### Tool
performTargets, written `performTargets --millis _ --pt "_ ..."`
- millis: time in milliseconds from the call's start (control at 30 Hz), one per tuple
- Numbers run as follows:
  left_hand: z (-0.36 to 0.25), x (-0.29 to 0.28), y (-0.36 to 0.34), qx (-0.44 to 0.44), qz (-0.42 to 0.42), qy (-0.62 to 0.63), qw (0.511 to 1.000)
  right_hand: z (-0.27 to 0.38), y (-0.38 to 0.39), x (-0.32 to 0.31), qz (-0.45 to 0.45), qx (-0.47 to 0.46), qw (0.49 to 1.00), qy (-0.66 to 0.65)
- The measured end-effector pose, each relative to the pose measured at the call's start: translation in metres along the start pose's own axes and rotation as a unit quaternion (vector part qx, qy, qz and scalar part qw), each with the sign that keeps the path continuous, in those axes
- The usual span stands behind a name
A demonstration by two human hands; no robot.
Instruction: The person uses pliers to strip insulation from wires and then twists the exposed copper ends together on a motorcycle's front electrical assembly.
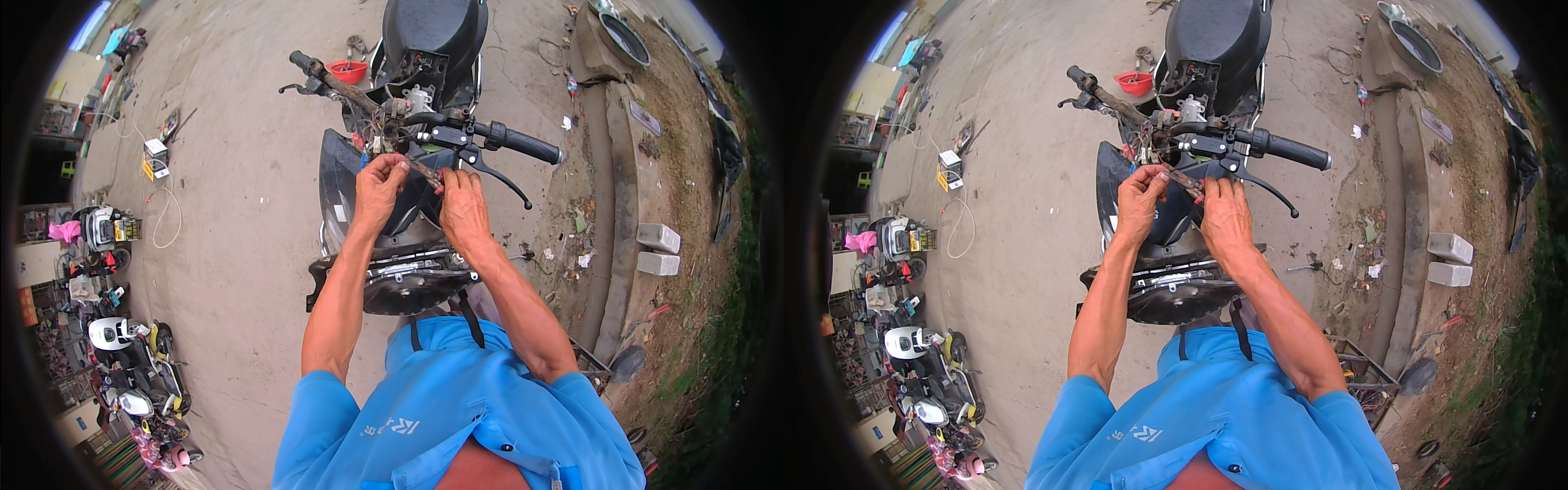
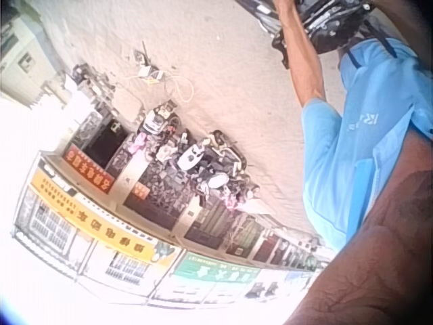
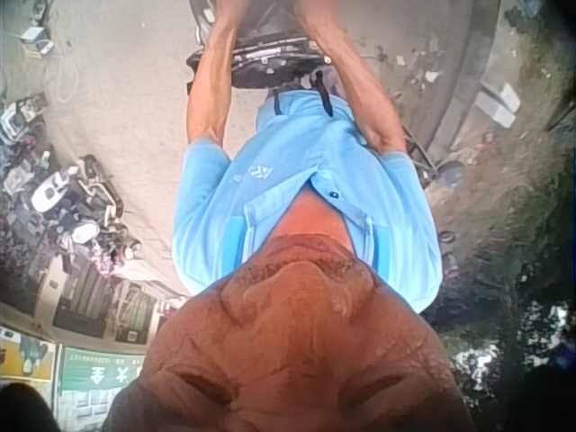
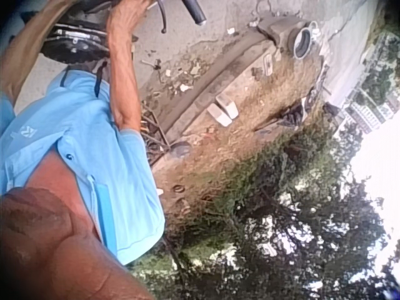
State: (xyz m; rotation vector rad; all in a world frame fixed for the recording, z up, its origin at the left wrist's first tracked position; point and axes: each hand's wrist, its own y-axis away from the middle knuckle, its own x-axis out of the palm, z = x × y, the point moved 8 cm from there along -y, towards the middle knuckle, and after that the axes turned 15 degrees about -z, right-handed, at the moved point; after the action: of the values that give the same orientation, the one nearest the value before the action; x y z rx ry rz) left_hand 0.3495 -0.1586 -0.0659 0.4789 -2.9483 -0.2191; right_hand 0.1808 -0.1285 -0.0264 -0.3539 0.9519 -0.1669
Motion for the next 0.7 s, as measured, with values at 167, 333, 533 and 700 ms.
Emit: performTargets --millis 167,333,533,700 --pt "0.0 0.0017 0.0014 -0.002 -0.001 -0.007 1.0 0.0002 0.0001 -0.0007 -0.012 -0.02 1.0 0.014" --pt "0.0016 0.0023 0.0008 -0.007 0.002 -0.02 1.0 -0.0029 -0.0008 0.0022 0.001 0.001 1.0 0.029" --pt "0.0006 0.001 0.0019 -0.009 0.004 -0.025 1.0 0.0007 -0.0058 -0.0062 -0.003 0.004 0.998 0.057" --pt "-0.0043 0.0046 0.0037 0.0 0.039 -0.01 0.999 -0.0051 -0.0041 -0.0027 0.011 -0.006 0.999 0.05"
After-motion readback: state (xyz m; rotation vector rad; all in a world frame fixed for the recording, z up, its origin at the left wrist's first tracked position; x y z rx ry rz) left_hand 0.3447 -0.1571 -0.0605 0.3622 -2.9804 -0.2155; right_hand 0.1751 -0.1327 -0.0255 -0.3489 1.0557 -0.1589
